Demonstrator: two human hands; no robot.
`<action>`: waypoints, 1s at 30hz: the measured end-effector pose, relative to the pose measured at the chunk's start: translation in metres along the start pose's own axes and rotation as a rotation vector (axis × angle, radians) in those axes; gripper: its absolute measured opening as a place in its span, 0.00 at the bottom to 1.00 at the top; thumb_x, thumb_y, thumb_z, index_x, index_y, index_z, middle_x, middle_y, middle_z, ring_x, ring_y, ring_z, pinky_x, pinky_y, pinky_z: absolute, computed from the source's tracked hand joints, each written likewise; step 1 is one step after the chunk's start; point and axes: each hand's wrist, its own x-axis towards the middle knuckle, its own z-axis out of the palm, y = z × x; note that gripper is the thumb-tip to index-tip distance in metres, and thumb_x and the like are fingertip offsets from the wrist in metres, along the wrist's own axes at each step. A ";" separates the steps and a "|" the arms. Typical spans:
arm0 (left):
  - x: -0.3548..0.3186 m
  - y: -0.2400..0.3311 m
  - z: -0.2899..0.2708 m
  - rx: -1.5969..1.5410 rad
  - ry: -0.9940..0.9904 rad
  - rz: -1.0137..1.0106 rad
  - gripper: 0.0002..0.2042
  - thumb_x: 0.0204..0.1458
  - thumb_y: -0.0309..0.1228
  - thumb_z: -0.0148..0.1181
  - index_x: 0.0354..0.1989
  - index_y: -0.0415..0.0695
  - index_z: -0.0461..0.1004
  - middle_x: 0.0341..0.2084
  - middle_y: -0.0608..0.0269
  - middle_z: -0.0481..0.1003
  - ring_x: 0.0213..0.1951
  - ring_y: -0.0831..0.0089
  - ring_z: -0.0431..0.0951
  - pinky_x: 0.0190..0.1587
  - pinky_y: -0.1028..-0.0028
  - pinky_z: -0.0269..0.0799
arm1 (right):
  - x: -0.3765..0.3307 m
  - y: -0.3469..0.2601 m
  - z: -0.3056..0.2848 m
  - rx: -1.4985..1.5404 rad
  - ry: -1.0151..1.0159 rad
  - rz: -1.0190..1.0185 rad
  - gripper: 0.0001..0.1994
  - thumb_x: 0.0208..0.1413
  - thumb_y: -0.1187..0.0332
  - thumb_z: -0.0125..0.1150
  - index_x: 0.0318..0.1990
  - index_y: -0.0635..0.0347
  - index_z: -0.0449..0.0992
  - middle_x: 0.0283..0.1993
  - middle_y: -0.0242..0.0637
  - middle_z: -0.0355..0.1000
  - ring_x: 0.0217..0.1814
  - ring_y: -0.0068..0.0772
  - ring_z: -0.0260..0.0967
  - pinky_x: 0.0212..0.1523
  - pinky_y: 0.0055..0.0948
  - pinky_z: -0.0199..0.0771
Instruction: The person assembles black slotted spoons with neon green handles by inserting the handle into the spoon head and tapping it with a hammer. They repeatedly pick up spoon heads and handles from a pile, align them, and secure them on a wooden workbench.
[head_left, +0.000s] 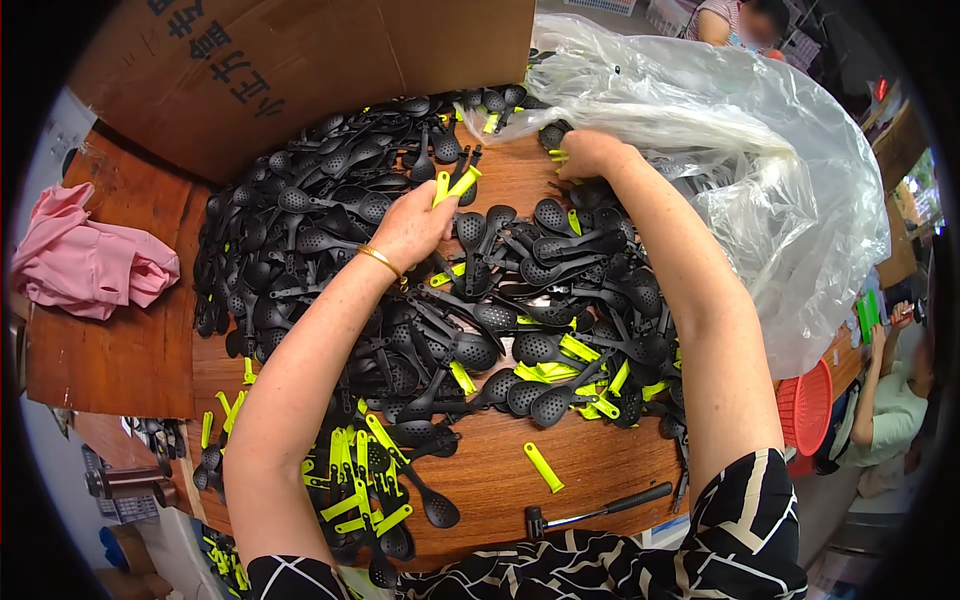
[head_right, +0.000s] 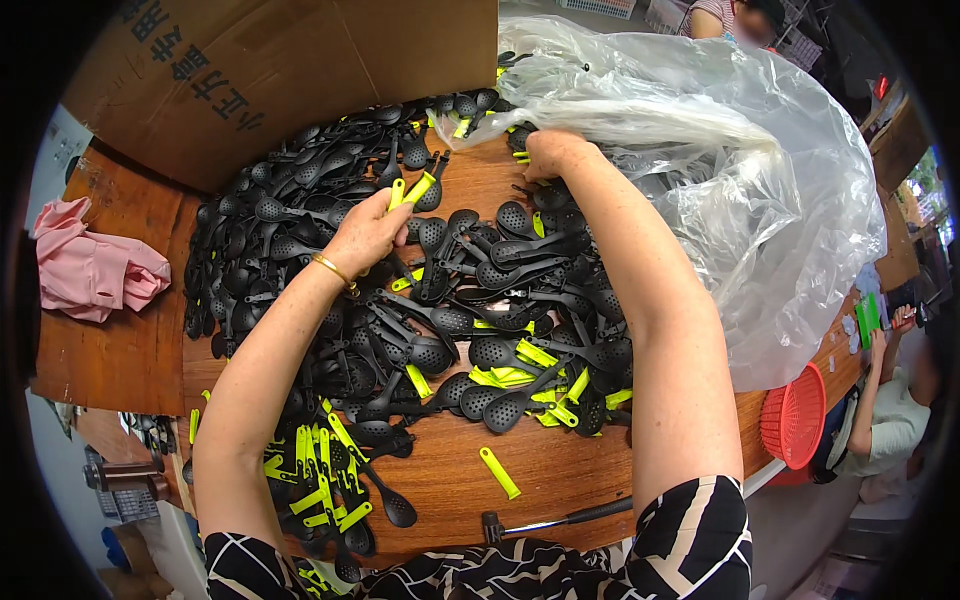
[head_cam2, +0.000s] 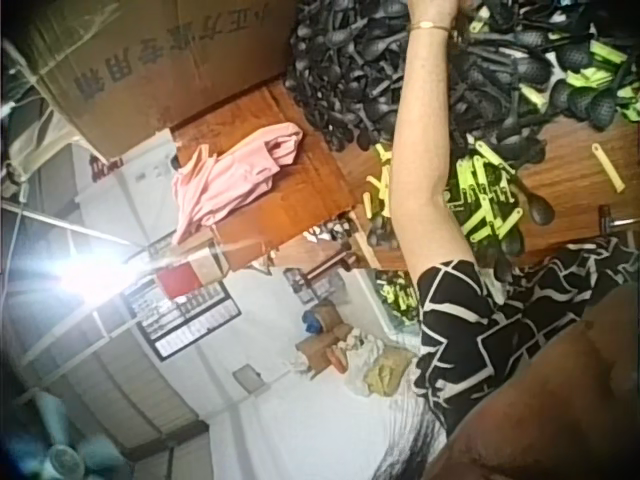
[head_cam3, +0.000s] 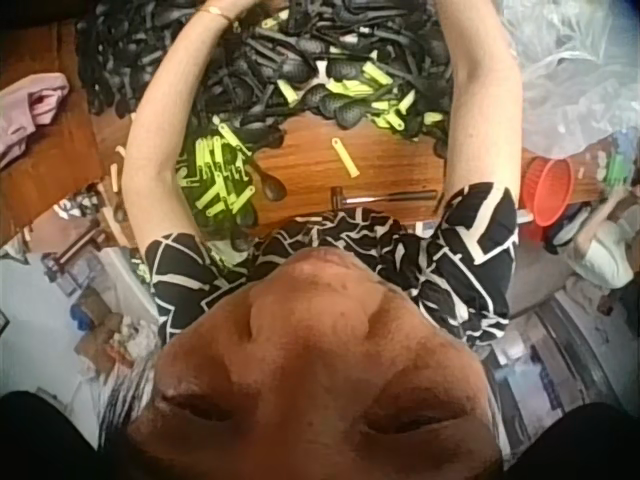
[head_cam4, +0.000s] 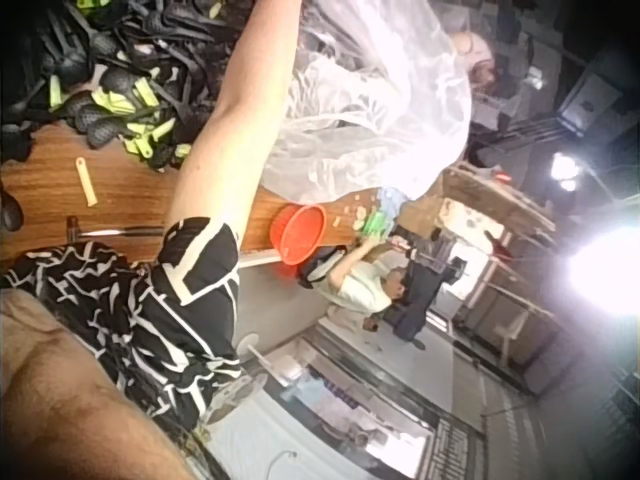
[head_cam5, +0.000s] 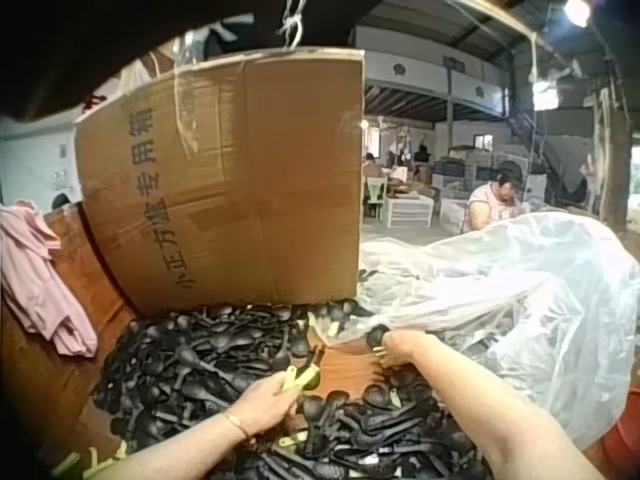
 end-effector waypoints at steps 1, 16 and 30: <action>0.004 -0.002 0.001 -0.020 -0.004 -0.009 0.14 0.65 0.41 0.55 0.36 0.42 0.73 0.21 0.70 0.74 0.25 0.79 0.72 0.30 0.73 0.68 | 0.002 0.003 0.001 0.035 -0.018 0.004 0.20 0.49 0.55 0.65 0.40 0.64 0.84 0.43 0.51 0.82 0.46 0.51 0.81 0.52 0.46 0.79; -0.010 -0.010 -0.008 -0.205 0.005 -0.075 0.17 0.67 0.47 0.56 0.32 0.46 0.71 0.17 0.74 0.68 0.17 0.86 0.62 0.19 0.80 0.56 | 0.096 -0.032 -0.010 0.473 0.558 0.020 0.21 0.64 0.56 0.58 0.60 0.54 0.76 0.36 0.45 0.82 0.49 0.44 0.80 0.53 0.42 0.77; -0.020 -0.019 -0.017 -0.266 -0.007 -0.143 0.21 0.66 0.48 0.55 0.26 0.44 0.71 0.16 0.72 0.70 0.20 0.80 0.68 0.25 0.73 0.64 | 0.125 -0.071 0.019 0.157 0.687 -0.047 0.21 0.65 0.73 0.50 0.63 0.42 0.74 0.65 0.41 0.72 0.66 0.48 0.69 0.69 0.42 0.66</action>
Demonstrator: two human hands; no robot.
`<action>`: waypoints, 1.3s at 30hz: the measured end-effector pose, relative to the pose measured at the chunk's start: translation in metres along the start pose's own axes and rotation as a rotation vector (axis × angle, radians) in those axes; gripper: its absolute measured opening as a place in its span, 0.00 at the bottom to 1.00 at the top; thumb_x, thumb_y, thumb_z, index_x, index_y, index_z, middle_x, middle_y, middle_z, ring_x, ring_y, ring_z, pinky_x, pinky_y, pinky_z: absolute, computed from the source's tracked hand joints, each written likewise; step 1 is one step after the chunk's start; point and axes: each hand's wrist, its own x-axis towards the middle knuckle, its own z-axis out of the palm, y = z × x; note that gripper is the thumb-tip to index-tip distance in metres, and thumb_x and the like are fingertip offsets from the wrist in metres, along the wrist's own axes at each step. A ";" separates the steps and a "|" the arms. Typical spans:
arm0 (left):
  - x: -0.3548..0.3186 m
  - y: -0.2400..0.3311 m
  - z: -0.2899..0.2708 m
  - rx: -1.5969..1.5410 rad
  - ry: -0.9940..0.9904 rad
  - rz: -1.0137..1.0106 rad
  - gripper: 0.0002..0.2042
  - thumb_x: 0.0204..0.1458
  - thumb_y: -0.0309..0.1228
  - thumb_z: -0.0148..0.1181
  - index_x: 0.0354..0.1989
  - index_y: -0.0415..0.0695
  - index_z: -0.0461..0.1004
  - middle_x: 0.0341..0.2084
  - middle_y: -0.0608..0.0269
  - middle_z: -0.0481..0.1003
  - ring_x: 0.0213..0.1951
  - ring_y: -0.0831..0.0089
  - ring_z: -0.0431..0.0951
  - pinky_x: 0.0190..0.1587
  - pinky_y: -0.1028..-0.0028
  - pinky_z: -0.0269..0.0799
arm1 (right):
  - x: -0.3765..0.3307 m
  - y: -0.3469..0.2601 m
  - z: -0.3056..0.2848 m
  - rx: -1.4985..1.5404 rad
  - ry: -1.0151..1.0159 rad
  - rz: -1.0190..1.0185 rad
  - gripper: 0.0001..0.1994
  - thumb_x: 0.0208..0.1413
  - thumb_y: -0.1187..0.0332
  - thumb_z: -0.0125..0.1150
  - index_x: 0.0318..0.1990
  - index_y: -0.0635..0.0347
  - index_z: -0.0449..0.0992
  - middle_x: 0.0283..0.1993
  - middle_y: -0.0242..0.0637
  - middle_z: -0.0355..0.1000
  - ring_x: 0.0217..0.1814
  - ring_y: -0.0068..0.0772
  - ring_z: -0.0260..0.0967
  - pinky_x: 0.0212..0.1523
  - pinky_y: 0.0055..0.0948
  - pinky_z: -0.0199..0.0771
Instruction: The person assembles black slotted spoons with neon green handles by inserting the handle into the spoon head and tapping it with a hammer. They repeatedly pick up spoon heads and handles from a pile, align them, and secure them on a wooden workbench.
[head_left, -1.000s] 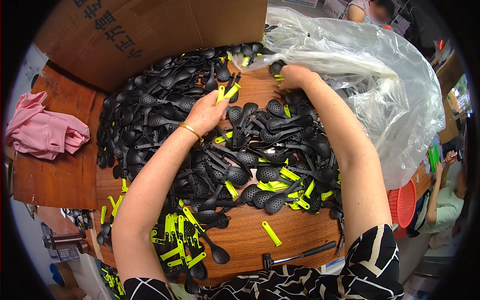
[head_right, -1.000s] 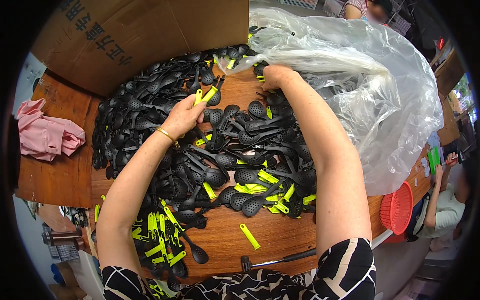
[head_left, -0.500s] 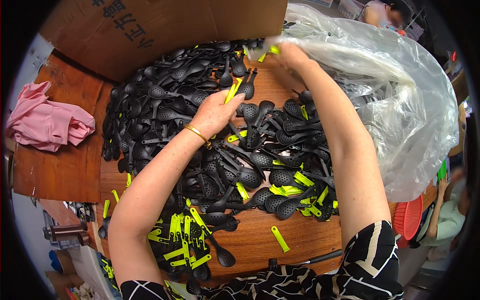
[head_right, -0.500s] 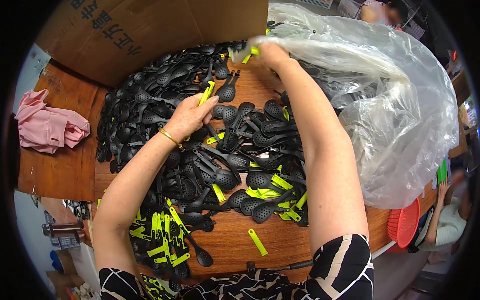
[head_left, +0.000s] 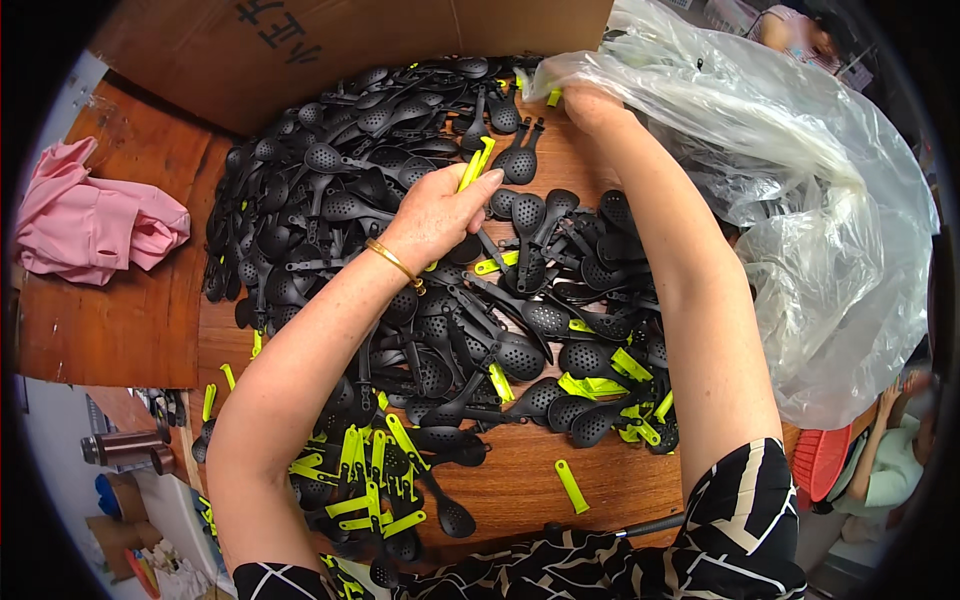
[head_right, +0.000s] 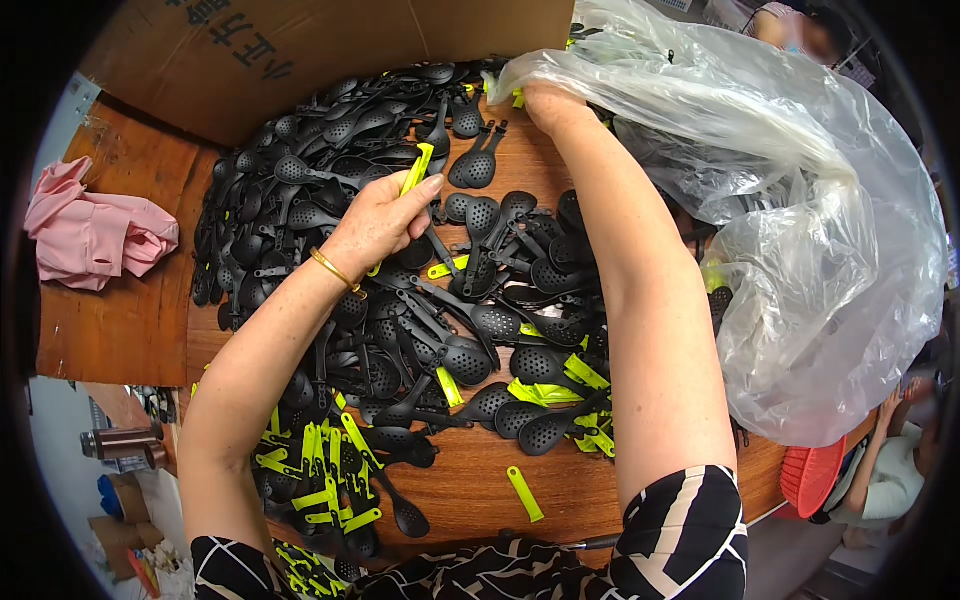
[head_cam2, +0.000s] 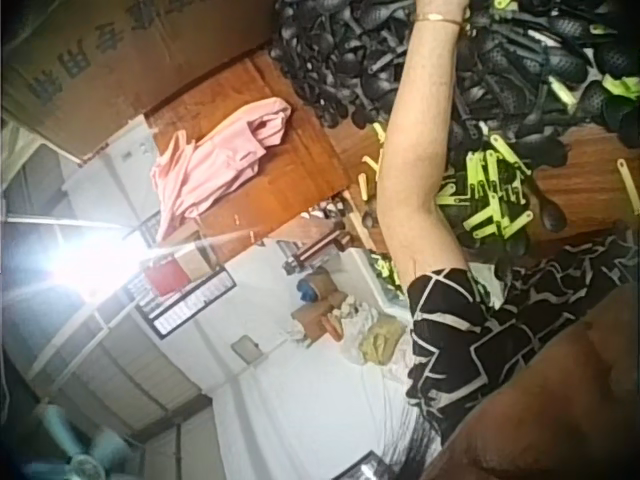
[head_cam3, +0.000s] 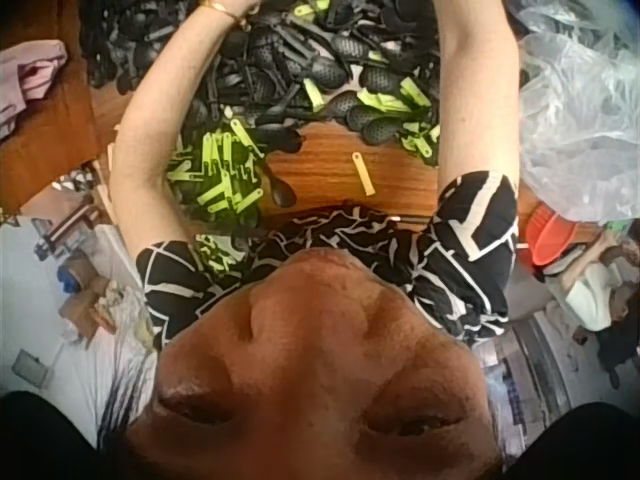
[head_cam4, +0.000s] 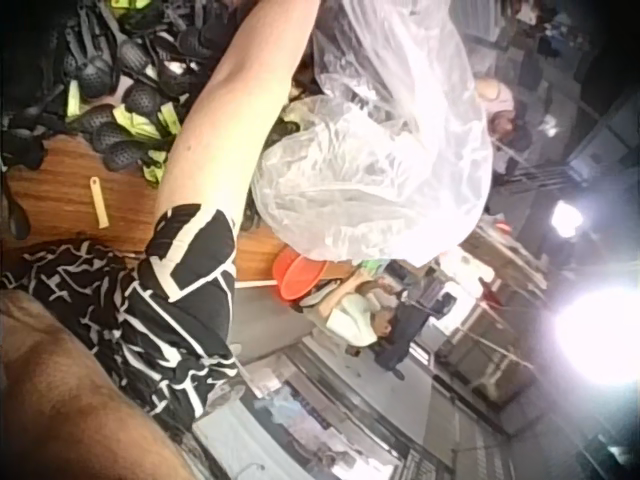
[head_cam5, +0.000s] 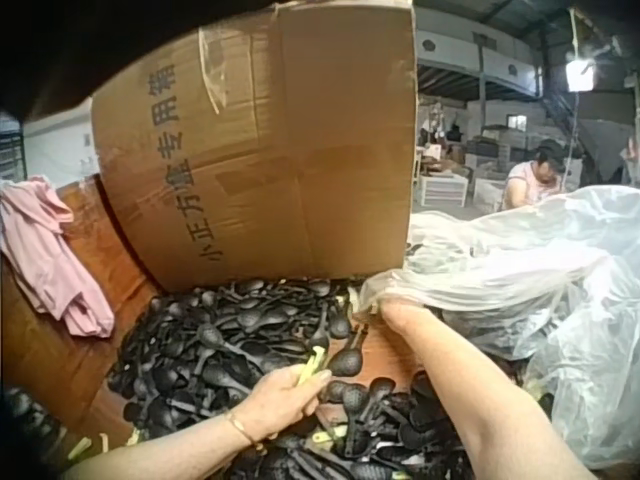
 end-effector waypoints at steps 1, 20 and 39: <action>-0.001 0.000 -0.002 -0.010 -0.002 0.012 0.21 0.66 0.48 0.55 0.26 0.45 0.71 0.16 0.73 0.70 0.20 0.81 0.68 0.25 0.74 0.64 | 0.001 0.001 0.003 0.091 0.072 -0.052 0.22 0.64 0.74 0.50 0.63 0.42 0.74 0.64 0.42 0.73 0.66 0.50 0.69 0.68 0.43 0.68; -0.010 -0.003 -0.008 -0.136 -0.032 -0.032 0.19 0.67 0.49 0.56 0.31 0.47 0.73 0.17 0.75 0.68 0.16 0.86 0.62 0.18 0.81 0.56 | 0.011 -0.017 0.022 0.153 0.000 -0.083 0.14 0.66 0.65 0.52 0.53 0.53 0.79 0.58 0.46 0.76 0.47 0.47 0.78 0.46 0.41 0.78; -0.057 0.015 0.001 -0.181 -0.037 0.028 0.20 0.66 0.48 0.56 0.28 0.46 0.71 0.16 0.72 0.70 0.17 0.82 0.66 0.20 0.77 0.62 | -0.162 -0.011 -0.081 0.289 -0.290 -0.500 0.24 0.46 0.86 0.54 0.52 0.63 0.82 0.59 0.48 0.76 0.62 0.51 0.73 0.65 0.41 0.72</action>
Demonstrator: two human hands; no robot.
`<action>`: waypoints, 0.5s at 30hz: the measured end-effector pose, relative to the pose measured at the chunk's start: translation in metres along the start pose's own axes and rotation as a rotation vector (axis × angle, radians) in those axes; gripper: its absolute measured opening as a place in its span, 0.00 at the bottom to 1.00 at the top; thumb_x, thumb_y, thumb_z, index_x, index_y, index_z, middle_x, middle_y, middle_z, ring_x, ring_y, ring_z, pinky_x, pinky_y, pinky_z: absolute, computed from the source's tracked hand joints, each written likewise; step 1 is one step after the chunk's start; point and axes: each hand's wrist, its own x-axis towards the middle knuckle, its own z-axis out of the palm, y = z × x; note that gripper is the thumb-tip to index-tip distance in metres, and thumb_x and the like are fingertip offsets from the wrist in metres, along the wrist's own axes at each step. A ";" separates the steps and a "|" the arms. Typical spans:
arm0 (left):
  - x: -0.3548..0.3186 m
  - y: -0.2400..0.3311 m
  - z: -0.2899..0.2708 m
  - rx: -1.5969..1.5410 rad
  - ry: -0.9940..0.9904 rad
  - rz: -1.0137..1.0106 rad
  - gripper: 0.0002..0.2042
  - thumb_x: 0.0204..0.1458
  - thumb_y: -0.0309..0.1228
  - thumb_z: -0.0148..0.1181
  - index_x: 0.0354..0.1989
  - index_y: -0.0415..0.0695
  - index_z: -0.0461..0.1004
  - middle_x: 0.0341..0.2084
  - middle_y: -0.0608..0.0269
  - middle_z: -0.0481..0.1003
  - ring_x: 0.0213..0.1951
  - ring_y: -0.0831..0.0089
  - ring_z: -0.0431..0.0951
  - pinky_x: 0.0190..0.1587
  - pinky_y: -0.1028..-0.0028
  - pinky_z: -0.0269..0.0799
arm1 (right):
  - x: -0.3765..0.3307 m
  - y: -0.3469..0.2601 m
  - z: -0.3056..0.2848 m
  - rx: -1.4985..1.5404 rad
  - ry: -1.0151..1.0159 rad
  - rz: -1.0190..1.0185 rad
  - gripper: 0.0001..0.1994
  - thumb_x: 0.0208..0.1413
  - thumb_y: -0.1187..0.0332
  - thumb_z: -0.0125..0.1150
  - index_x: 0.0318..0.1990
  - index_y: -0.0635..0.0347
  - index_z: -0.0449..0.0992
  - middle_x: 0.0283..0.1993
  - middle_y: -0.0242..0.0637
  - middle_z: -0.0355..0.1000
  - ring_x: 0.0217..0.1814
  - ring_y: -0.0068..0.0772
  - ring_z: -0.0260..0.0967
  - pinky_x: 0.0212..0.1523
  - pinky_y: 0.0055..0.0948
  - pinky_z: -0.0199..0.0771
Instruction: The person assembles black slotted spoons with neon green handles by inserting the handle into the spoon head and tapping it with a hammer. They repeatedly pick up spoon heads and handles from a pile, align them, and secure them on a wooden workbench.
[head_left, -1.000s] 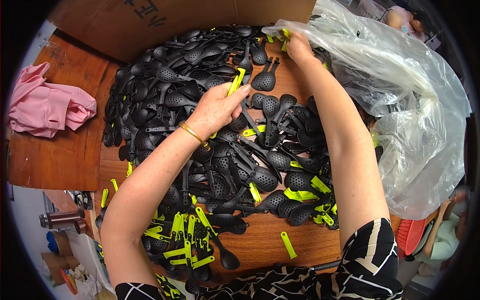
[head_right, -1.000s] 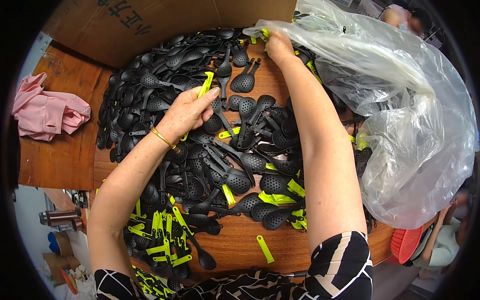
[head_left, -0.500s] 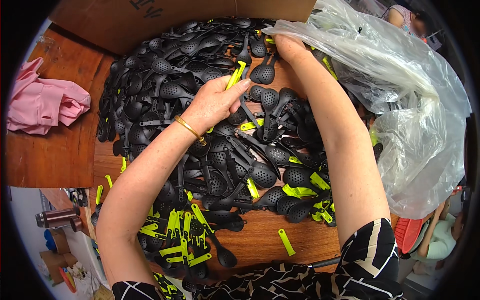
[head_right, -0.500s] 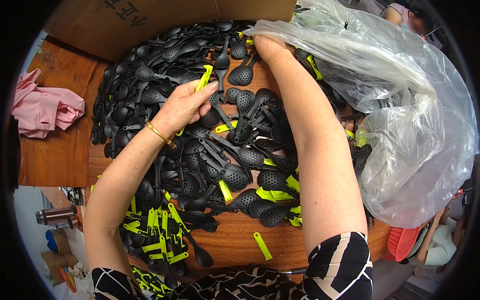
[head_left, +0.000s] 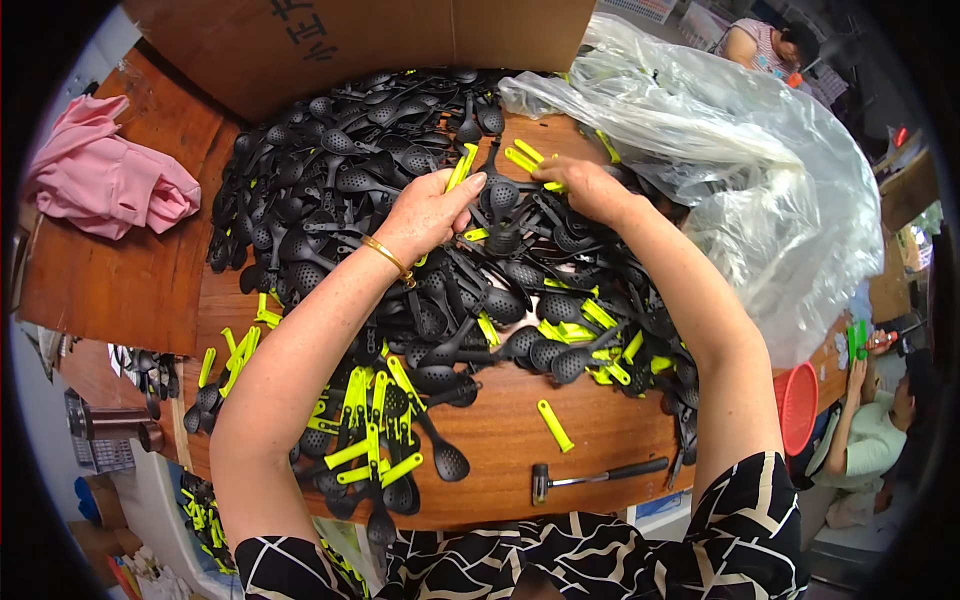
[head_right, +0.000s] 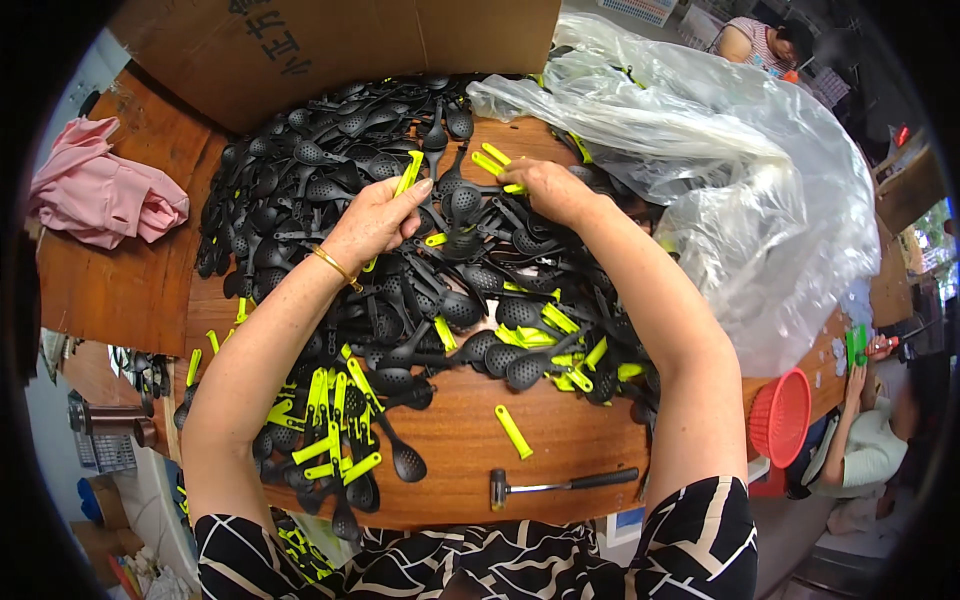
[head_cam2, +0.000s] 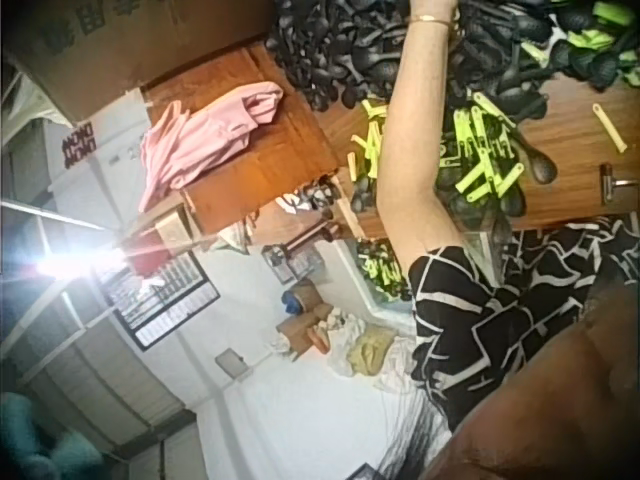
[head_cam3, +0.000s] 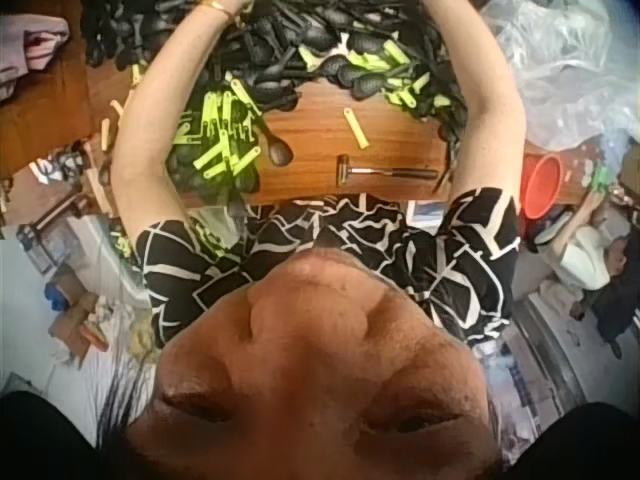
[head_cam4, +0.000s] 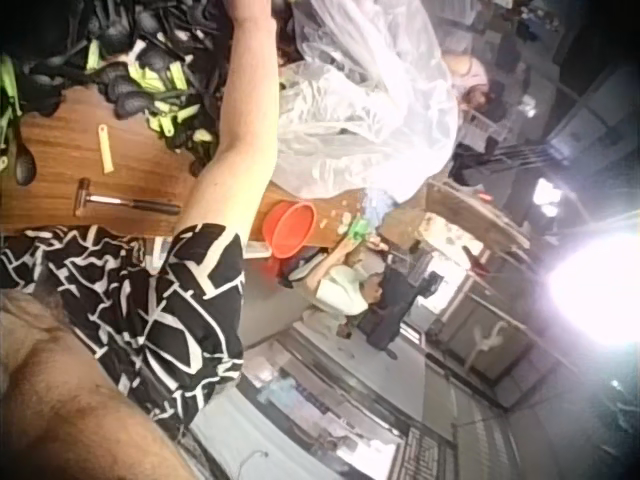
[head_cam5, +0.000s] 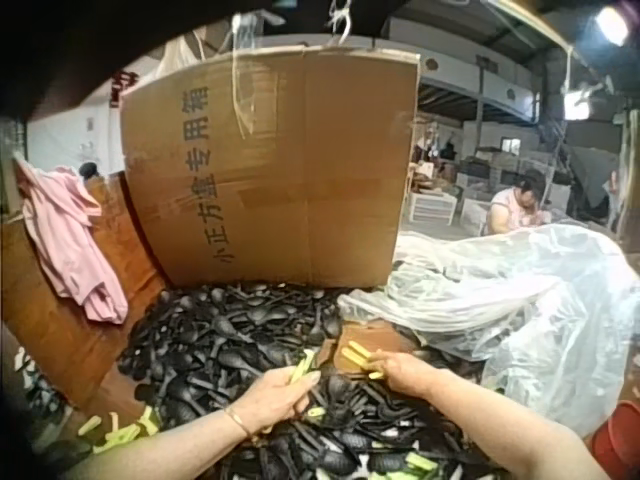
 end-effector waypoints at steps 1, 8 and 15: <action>-0.008 -0.001 0.000 0.012 0.003 0.006 0.20 0.66 0.49 0.56 0.28 0.46 0.71 0.16 0.72 0.70 0.17 0.82 0.67 0.20 0.77 0.62 | -0.009 -0.008 0.000 -0.012 0.001 -0.002 0.26 0.43 0.87 0.52 0.52 0.64 0.82 0.59 0.48 0.76 0.63 0.51 0.72 0.67 0.41 0.71; -0.059 0.007 0.006 0.054 -0.008 0.018 0.21 0.67 0.49 0.55 0.28 0.45 0.71 0.16 0.72 0.71 0.16 0.82 0.66 0.20 0.76 0.62 | -0.030 -0.020 0.010 0.042 0.080 0.131 0.14 0.51 0.77 0.66 0.47 0.62 0.82 0.51 0.47 0.78 0.58 0.52 0.74 0.61 0.43 0.74; -0.140 0.005 0.011 -0.094 0.036 -0.035 0.20 0.67 0.51 0.56 0.31 0.48 0.70 0.17 0.73 0.70 0.14 0.86 0.62 0.17 0.81 0.56 | -0.012 -0.035 0.026 -0.094 0.205 0.289 0.09 0.53 0.75 0.62 0.41 0.59 0.82 0.44 0.49 0.78 0.51 0.55 0.77 0.52 0.48 0.76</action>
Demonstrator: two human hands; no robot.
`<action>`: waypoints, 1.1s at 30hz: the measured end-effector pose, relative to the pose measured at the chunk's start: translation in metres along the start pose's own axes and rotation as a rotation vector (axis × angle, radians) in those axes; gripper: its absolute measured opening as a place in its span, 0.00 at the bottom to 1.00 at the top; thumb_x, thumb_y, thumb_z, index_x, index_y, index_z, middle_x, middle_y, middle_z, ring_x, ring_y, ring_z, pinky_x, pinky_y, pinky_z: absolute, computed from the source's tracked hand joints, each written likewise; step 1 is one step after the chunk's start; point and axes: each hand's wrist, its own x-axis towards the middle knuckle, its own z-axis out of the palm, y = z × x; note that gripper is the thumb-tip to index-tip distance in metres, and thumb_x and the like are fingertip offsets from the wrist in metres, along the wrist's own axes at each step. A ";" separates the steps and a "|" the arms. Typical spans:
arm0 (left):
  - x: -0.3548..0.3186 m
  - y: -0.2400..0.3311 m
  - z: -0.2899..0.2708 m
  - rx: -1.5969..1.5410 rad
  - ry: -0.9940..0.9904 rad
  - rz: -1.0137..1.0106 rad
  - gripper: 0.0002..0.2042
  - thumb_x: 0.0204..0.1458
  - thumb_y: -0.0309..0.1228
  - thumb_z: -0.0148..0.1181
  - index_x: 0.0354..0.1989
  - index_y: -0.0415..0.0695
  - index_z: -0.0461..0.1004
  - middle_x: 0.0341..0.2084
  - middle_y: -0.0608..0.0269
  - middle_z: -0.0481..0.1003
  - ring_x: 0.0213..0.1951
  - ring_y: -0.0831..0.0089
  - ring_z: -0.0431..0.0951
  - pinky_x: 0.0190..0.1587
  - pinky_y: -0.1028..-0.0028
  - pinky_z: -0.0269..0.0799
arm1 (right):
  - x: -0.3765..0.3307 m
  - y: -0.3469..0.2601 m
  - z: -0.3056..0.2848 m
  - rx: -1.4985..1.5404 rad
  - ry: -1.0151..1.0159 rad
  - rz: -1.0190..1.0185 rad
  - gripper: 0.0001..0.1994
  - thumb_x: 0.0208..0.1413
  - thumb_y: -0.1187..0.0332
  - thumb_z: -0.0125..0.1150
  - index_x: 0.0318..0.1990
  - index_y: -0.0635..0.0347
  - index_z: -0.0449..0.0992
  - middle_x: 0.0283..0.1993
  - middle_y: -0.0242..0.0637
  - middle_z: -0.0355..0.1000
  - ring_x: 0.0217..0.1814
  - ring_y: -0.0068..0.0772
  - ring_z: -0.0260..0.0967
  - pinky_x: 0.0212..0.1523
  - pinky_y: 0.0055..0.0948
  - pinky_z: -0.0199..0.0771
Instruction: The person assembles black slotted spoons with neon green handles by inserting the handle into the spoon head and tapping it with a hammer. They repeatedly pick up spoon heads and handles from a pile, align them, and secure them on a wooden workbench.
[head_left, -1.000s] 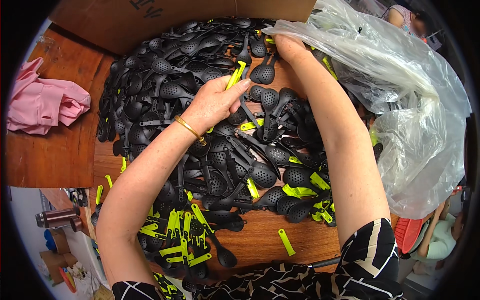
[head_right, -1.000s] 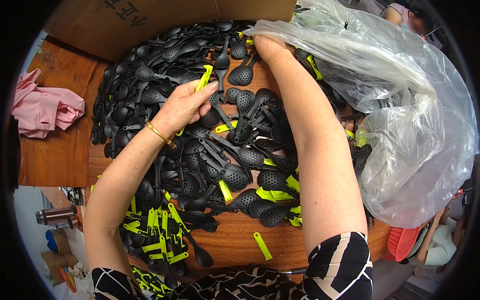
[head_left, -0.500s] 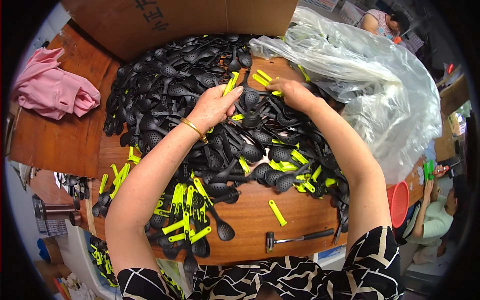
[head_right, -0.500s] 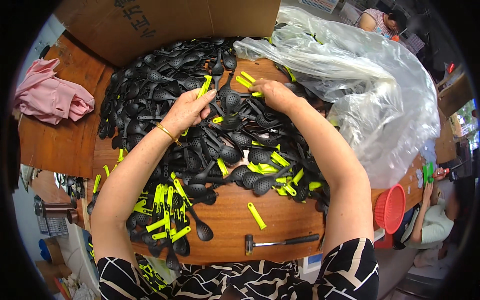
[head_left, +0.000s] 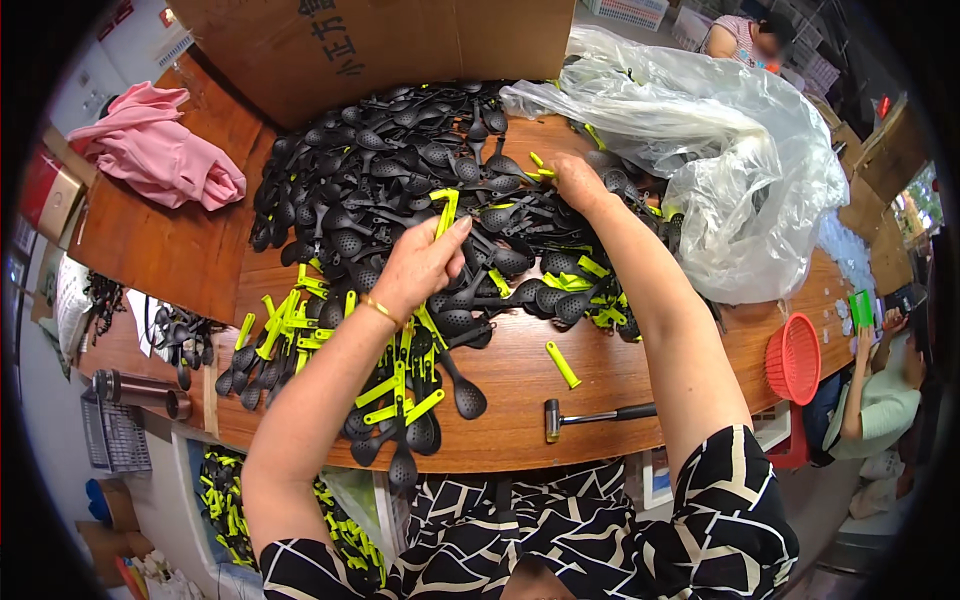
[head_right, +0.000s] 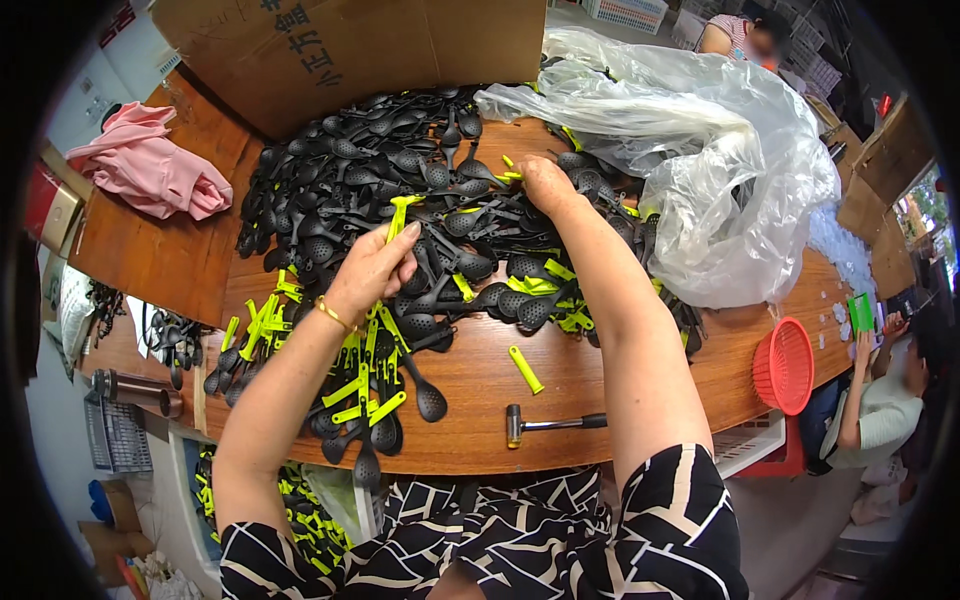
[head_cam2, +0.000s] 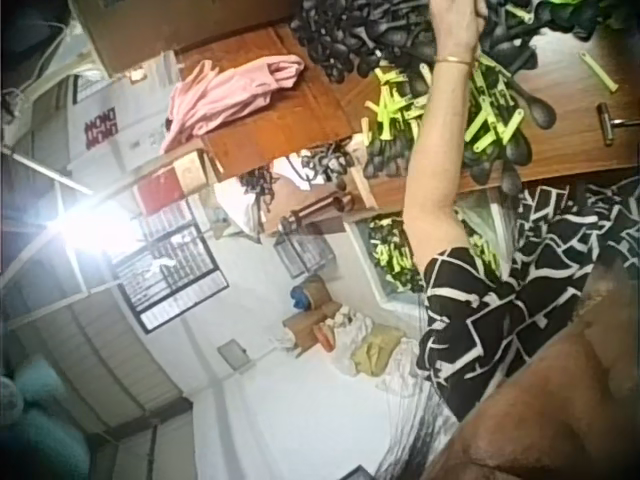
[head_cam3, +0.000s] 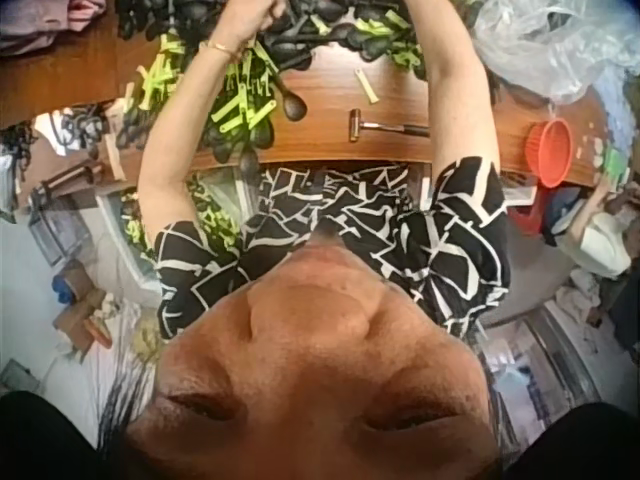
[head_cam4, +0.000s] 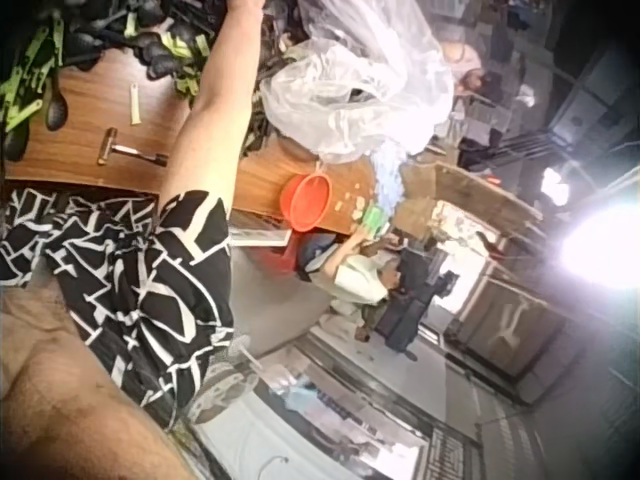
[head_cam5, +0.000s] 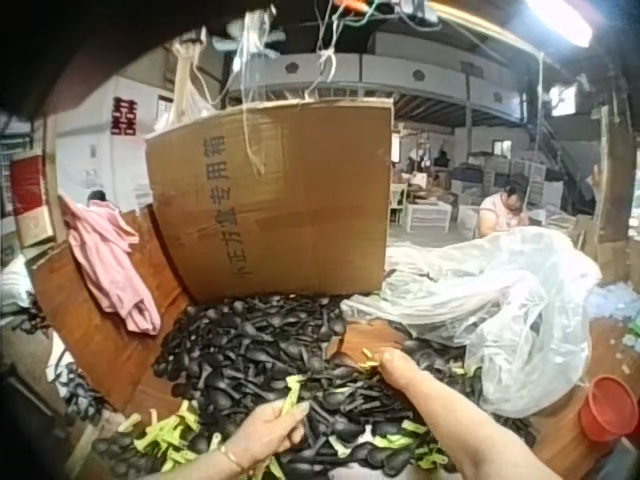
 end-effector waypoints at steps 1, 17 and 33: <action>-0.014 0.000 0.003 -0.003 0.017 0.014 0.20 0.66 0.51 0.56 0.31 0.47 0.71 0.17 0.73 0.70 0.15 0.86 0.64 0.18 0.82 0.58 | -0.001 0.004 0.001 0.021 0.052 0.069 0.08 0.53 0.75 0.62 0.41 0.58 0.83 0.42 0.49 0.79 0.49 0.54 0.78 0.51 0.47 0.77; -0.143 -0.106 0.139 0.322 -0.145 0.119 0.19 0.66 0.46 0.55 0.39 0.39 0.74 0.22 0.54 0.75 0.27 0.64 0.76 0.32 0.63 0.70 | -0.210 -0.125 -0.139 0.627 -0.116 0.180 0.09 0.47 0.84 0.65 0.34 0.60 0.84 0.40 0.36 0.81 0.44 0.34 0.80 0.49 0.30 0.78; -0.163 -0.090 0.145 0.070 0.092 0.156 0.28 0.64 0.23 0.54 0.72 0.36 0.57 0.67 0.48 0.64 0.67 0.60 0.68 0.65 0.64 0.70 | -0.298 -0.133 -0.130 0.717 0.082 0.316 0.10 0.67 0.72 0.60 0.52 0.60 0.82 0.46 0.33 0.83 0.48 0.23 0.80 0.51 0.25 0.78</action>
